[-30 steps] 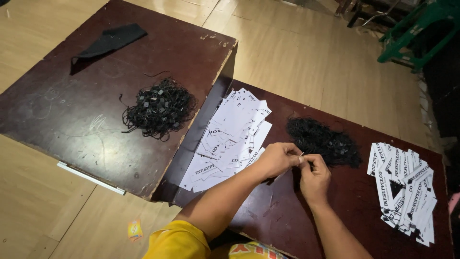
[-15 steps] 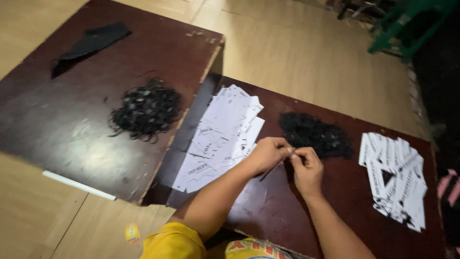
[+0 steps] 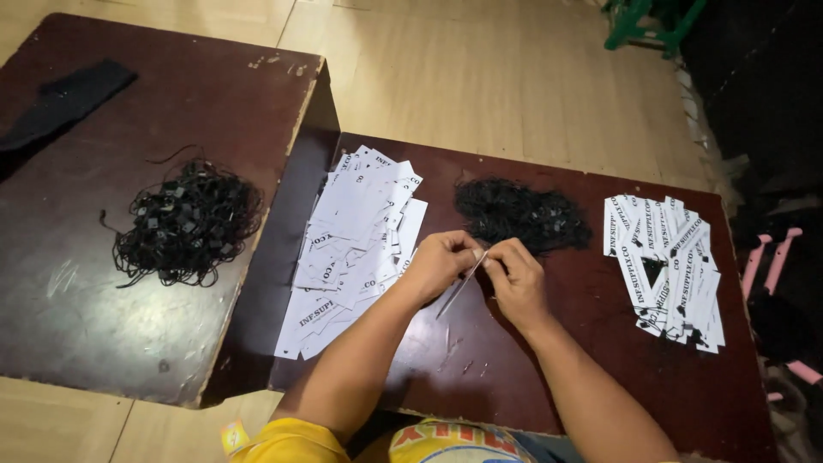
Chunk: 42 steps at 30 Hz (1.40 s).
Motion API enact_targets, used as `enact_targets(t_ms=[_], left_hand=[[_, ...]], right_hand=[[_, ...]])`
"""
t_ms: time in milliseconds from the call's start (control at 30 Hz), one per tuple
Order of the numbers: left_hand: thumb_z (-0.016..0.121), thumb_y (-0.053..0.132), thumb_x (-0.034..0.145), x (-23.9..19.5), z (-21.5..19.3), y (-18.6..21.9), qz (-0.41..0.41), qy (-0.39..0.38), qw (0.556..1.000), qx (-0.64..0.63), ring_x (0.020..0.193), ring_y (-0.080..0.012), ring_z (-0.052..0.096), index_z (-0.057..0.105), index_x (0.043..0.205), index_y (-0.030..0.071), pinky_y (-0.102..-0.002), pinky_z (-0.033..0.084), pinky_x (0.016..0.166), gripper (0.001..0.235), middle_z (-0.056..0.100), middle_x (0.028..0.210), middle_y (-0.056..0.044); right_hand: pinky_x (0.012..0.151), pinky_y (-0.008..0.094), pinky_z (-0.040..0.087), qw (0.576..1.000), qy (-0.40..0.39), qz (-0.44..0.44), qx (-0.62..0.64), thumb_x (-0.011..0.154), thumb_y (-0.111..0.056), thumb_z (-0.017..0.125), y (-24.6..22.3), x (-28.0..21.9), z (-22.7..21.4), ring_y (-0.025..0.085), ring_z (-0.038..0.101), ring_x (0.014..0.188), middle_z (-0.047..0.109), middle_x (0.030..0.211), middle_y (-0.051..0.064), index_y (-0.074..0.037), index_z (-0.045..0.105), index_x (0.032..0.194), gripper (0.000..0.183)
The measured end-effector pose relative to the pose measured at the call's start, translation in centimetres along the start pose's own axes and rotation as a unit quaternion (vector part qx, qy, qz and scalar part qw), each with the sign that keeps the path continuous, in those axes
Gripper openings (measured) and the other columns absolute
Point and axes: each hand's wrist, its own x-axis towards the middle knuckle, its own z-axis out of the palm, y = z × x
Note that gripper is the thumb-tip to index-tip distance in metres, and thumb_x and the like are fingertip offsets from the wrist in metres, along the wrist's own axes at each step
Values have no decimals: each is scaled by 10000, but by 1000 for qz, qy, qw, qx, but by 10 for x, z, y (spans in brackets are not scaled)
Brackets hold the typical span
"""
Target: The person sits at a table and repeatedly picks up small white paper tags and black wire bundles. They attach the tags to the wires by hand and place the finished items into a growing pile on the right side of the table.
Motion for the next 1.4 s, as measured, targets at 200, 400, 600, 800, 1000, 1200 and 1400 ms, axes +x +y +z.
enact_targets(t_ms=[200, 400, 600, 800, 1000, 1200, 1400], left_hand=[[713, 120, 848, 9, 3, -14, 48, -9, 999, 17, 696, -196, 728, 775, 955, 95, -309, 576, 633, 126, 731, 727, -125], [693, 212, 883, -8, -9, 17, 88, -16, 986, 138, 937, -376, 740, 748, 945, 125, -467, 583, 809, 119, 752, 898, -152], [625, 247, 949, -12, -1, 20, 58, -10, 981, 187, 1032, -388, 716, 720, 1001, 107, -497, 567, 876, 177, 749, 971, -150], [546, 283, 978, -11, 4, 15, 51, -26, 987, 151, 940, -412, 727, 654, 995, 81, -506, 571, 801, 230, 734, 850, -186], [545, 269, 973, -17, 10, 17, 28, -13, 998, 48, 628, -211, 721, 660, 926, 95, -344, 580, 620, 213, 682, 646, -87], [538, 175, 998, 8, 20, -28, 62, -40, 996, -58, 598, -233, 704, 613, 1047, -33, -327, 595, 518, 227, 695, 759, -222], [423, 90, 1013, -11, 10, 12, 42, 14, 991, -123, 625, -180, 675, 548, 1002, -2, -246, 579, 567, 156, 660, 738, -173]], right_hand=[[761, 410, 546, 998, -7, 5, 58, 907, -53, 735, 10, -5, 1, 288, 693, 805, 661, 817, 86, -86, 712, 882, 48], [774, 395, 531, 996, -21, 24, 88, 887, 0, 746, 17, -6, -1, 256, 674, 780, 667, 810, 103, -55, 702, 875, 71], [773, 355, 521, 991, -23, 33, 126, 913, 2, 738, 26, -10, 4, 180, 636, 764, 676, 822, 86, -44, 689, 879, 75], [734, 267, 538, 981, -3, 126, 145, 901, 13, 739, 36, -20, 3, 89, 620, 772, 677, 919, 44, -30, 675, 1165, 275], [791, 274, 544, 969, -32, 94, 227, 841, 64, 760, 38, -15, 4, 93, 594, 858, 620, 938, 37, -2, 660, 1233, 410], [686, 296, 485, 975, -54, 58, 207, 895, -16, 757, 57, -10, -7, 126, 563, 737, 623, 815, 63, -44, 625, 900, 135], [601, 273, 472, 957, -49, 137, 252, 962, -16, 644, 26, -7, -4, 122, 538, 593, 638, 636, 87, -24, 611, 914, 59]])
